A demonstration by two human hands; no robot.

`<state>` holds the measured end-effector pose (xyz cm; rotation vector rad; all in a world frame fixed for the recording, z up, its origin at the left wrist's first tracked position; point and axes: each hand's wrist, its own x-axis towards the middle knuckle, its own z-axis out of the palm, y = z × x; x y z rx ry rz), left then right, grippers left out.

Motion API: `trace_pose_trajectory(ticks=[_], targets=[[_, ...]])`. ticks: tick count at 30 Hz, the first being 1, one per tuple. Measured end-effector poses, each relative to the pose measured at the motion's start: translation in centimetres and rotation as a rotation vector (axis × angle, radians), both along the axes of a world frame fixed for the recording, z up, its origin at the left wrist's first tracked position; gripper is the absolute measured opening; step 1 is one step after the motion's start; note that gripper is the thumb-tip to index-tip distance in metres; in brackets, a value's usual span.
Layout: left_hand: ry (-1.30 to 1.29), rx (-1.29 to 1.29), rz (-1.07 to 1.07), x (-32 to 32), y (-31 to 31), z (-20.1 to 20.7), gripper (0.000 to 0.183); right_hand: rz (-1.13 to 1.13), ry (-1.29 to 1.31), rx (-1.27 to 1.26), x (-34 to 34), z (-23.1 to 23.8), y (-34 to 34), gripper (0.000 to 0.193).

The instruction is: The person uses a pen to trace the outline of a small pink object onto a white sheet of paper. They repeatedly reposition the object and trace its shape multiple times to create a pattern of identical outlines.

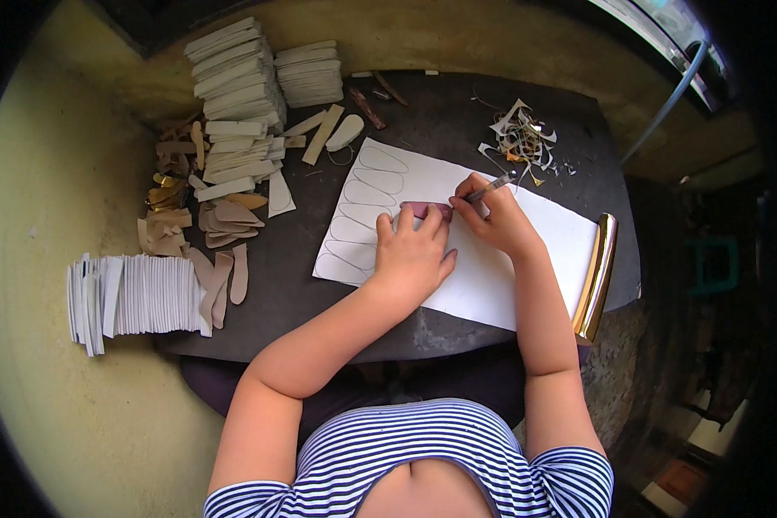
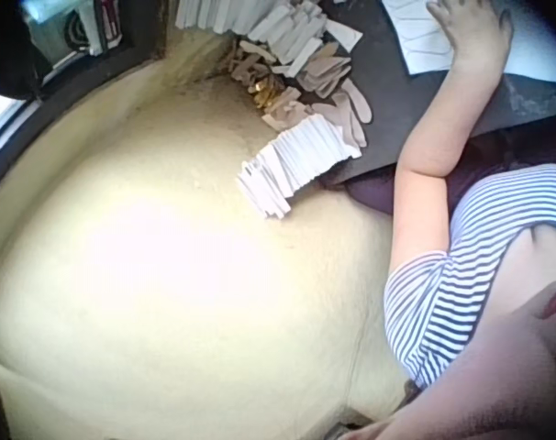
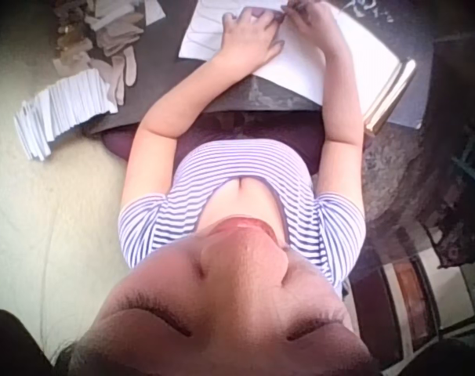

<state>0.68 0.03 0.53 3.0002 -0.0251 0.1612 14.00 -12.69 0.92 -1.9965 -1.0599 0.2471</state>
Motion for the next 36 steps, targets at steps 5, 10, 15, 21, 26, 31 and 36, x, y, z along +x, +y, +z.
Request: trace_pose_trajectory(ticks=[5, 10, 15, 21, 26, 31, 36], targets=[[-0.021, 0.008, 0.003, -0.2, 0.0, -0.2, 0.051, -0.001, -0.033, 0.015, -0.1, 0.1, 0.1, 0.012], [-0.017, -0.017, 0.017, -0.2, 0.0, -0.4, 0.049, 0.001, -0.006, 0.005, -0.3, 0.4, -0.1, 0.012], [0.007, -0.016, 0.019, -0.1, 0.0, -0.2, 0.048, -0.024, 0.048, 0.034, -0.2, 0.2, -0.2, 0.009], [0.028, -0.011, 0.009, -0.1, 0.1, -0.1, 0.048, -0.022, 0.048, 0.014, -0.4, 0.2, -0.4, 0.009], [0.045, -0.050, 0.009, -0.1, 0.3, 0.1, 0.047, -0.021, 0.055, 0.018, -0.5, -0.1, -0.6, 0.009], [0.035, -0.063, -0.004, -0.2, 0.8, 0.2, 0.046, 0.004, 0.054, -0.027, -0.4, 0.3, -0.9, 0.010], [0.095, -0.142, -0.009, 0.2, 2.0, 1.1, 0.044, 0.017, 0.065, -0.015, -0.6, 0.3, -0.9, 0.012]])
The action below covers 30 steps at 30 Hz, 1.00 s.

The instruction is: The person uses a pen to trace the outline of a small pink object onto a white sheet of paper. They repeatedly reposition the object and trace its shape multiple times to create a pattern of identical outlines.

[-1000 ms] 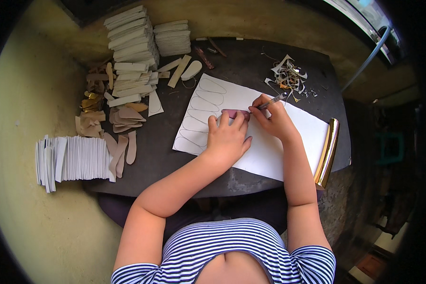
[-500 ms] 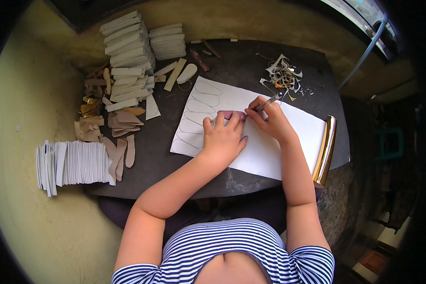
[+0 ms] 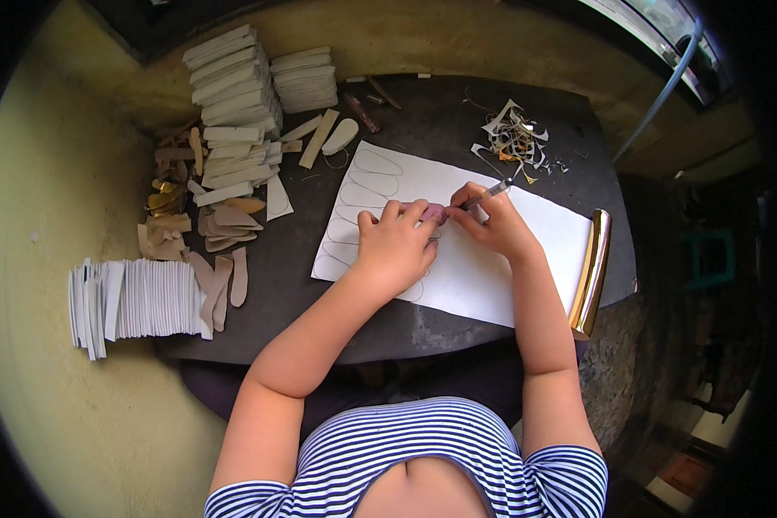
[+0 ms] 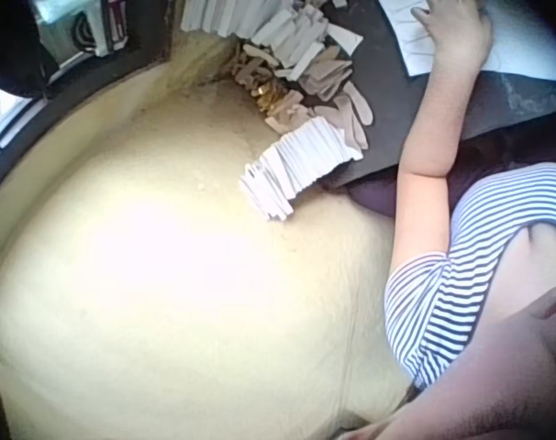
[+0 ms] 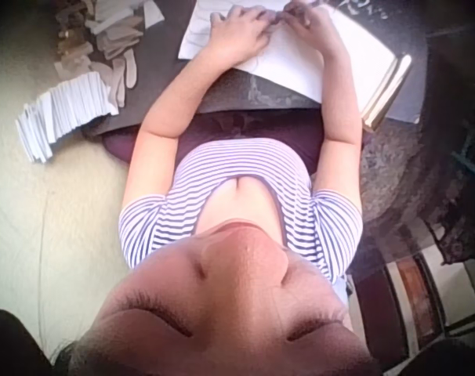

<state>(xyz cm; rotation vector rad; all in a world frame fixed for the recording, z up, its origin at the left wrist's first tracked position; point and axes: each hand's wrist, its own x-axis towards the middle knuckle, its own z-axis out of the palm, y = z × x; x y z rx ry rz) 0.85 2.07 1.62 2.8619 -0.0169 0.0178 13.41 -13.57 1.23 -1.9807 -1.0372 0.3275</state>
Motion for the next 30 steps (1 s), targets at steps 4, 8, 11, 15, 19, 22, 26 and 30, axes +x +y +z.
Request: trace_pose_trajectory(ticks=[4, 8, 11, 15, 19, 22, 26, 30], targets=[[0.006, -0.019, -0.019, -0.08, 0.29, 0.01, 0.043, 0.056, -0.064, 0.045, -0.21, 0.32, -0.11, 0.013], [0.001, -0.011, -0.018, -0.27, 0.28, 0.03, 0.043, 0.100, -0.128, 0.092, -0.25, 0.31, -0.05, 0.014], [-0.001, -0.008, -0.019, -0.30, 0.32, -0.01, 0.044, 0.114, -0.155, 0.111, -0.11, 0.11, -0.05, 0.015], [-0.011, -0.013, -0.026, -0.47, 0.35, -0.11, 0.045, 0.108, -0.099, 0.141, -0.18, -0.20, -0.15, 0.016], [-0.017, -0.011, -0.029, -0.37, 0.41, -0.17, 0.046, 0.104, -0.137, 0.094, -0.02, 0.03, -0.25, 0.013], [-0.007, -0.019, -0.033, -0.31, 0.50, 0.01, 0.046, 0.067, -0.093, 0.071, 0.01, -0.03, -0.27, 0.013], [-0.001, -0.024, -0.033, -0.34, 0.54, -0.06, 0.046, 0.102, -0.068, 0.075, -0.34, 0.27, -0.22, 0.015], [0.021, -0.025, -0.034, -0.28, 0.50, 0.19, 0.046, 0.139, -0.085, 0.089, -0.34, 0.32, -0.14, 0.014]])
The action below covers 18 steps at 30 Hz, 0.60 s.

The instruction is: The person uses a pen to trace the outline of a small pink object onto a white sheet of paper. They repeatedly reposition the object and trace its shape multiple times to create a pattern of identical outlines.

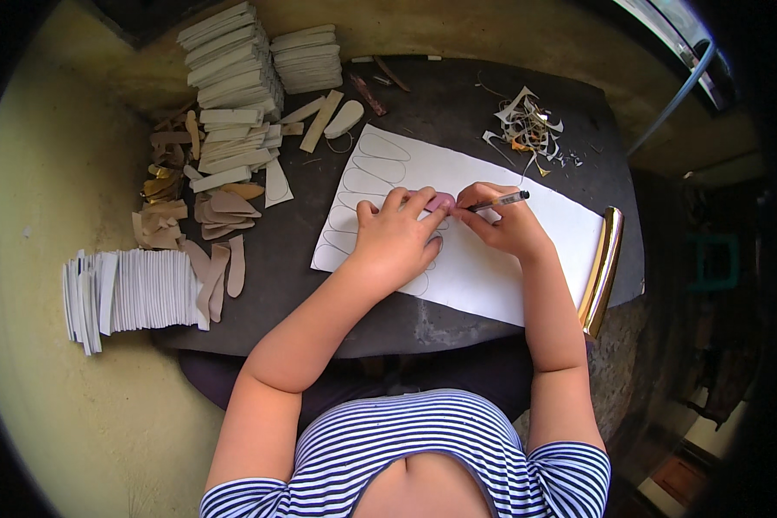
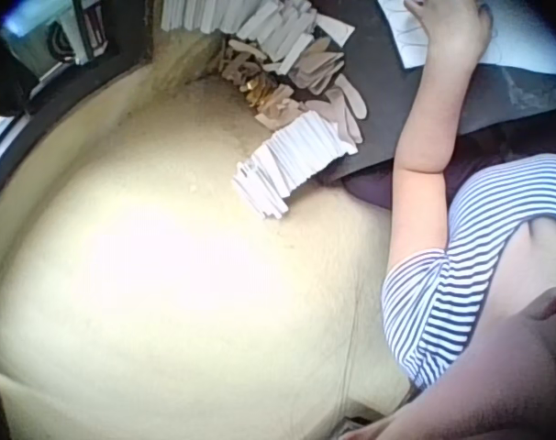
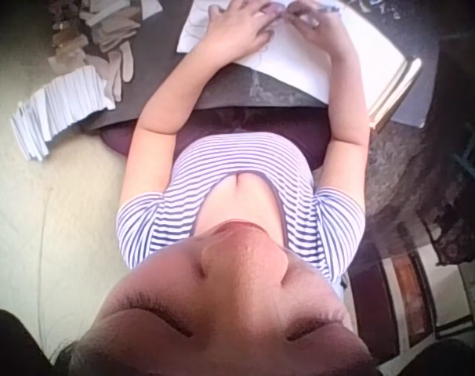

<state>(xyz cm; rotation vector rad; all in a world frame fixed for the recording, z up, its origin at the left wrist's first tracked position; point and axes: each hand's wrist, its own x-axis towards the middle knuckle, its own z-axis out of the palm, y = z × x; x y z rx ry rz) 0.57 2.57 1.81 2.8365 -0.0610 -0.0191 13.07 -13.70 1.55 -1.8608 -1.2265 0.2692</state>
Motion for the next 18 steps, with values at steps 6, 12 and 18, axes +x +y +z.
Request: trace_pose_trajectory(ticks=[6, 12, 18], targets=[[-0.001, 0.012, 0.003, -0.02, 0.01, -0.07, 0.046, 0.008, 0.011, -0.009, -0.03, 0.34, 0.07, 0.012], [-0.009, 0.021, 0.001, -0.03, -0.03, -0.06, 0.045, -0.013, 0.000, -0.006, -0.04, 0.46, 0.12, 0.013], [-0.024, 0.009, 0.003, -0.04, -0.04, -0.08, 0.044, 0.022, -0.024, -0.007, 0.07, 0.41, 0.10, 0.009]])
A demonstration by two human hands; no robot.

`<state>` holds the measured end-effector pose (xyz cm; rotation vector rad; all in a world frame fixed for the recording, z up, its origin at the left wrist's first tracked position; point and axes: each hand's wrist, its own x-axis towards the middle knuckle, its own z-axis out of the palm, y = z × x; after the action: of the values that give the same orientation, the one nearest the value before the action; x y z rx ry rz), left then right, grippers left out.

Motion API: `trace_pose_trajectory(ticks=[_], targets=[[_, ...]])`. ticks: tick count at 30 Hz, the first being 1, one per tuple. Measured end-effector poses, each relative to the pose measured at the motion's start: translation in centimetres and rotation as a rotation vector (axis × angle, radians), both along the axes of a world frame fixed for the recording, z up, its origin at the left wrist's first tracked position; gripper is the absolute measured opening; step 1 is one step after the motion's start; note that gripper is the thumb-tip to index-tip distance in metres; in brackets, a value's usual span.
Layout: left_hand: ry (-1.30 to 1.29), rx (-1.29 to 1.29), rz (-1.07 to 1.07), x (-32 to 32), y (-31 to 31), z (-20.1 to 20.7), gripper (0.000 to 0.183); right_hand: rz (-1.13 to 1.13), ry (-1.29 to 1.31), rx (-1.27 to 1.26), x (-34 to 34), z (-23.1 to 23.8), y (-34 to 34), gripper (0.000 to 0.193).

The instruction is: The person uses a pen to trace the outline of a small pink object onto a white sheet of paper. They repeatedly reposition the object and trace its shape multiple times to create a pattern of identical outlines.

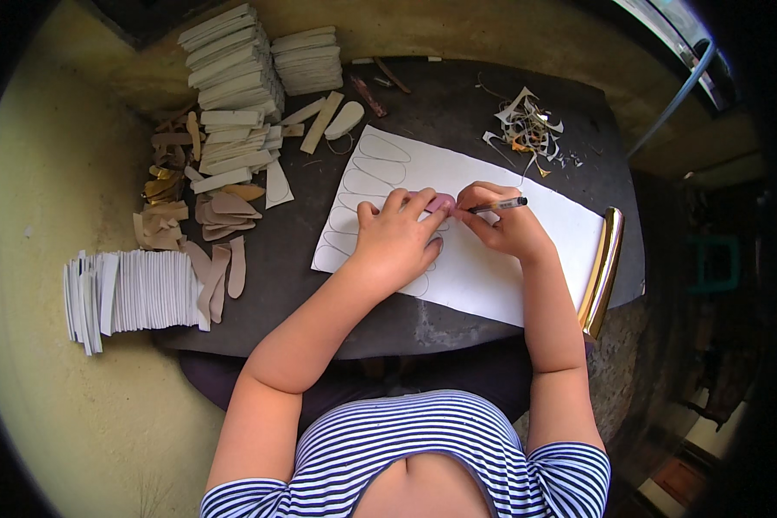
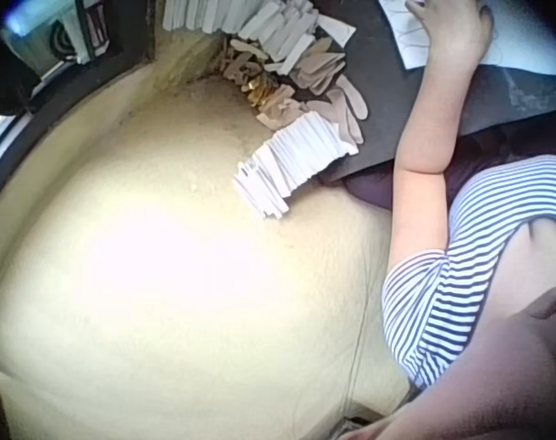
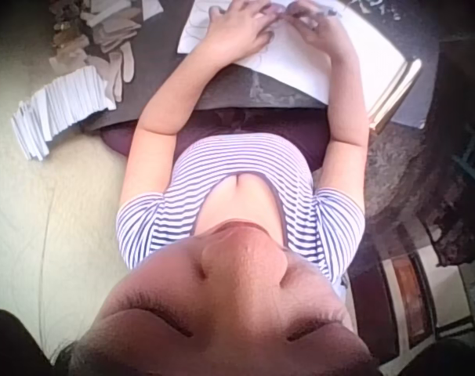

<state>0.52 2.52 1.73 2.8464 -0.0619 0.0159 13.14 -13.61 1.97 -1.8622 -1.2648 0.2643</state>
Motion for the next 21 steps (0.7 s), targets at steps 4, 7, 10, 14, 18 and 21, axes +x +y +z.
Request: trace_pose_trajectory(ticks=[4, 7, 10, 14, 18, 21], targets=[[0.007, 0.003, -0.001, 0.00, 0.10, -0.04, 0.045, 0.004, 0.021, 0.010, -0.14, -0.10, 0.15, 0.015], [0.007, -0.006, -0.004, 0.03, 0.13, -0.13, 0.044, 0.019, 0.035, 0.015, -0.31, -0.17, 0.15, 0.015], [0.011, -0.019, 0.000, 0.13, 0.18, -0.10, 0.043, 0.036, 0.036, 0.027, -0.33, -0.39, 0.20, 0.014], [0.019, -0.033, 0.000, 0.19, 0.35, -0.06, 0.041, 0.048, 0.032, 0.001, -0.47, -0.19, 0.32, 0.011], [0.006, -0.044, 0.003, 0.06, 0.40, -0.25, 0.039, 0.028, 0.054, -0.013, -0.36, -0.09, 0.25, 0.010], [0.024, -0.058, -0.001, 0.13, 0.44, -0.05, 0.040, 0.034, 0.021, -0.029, -0.56, -0.06, 0.36, 0.010]])
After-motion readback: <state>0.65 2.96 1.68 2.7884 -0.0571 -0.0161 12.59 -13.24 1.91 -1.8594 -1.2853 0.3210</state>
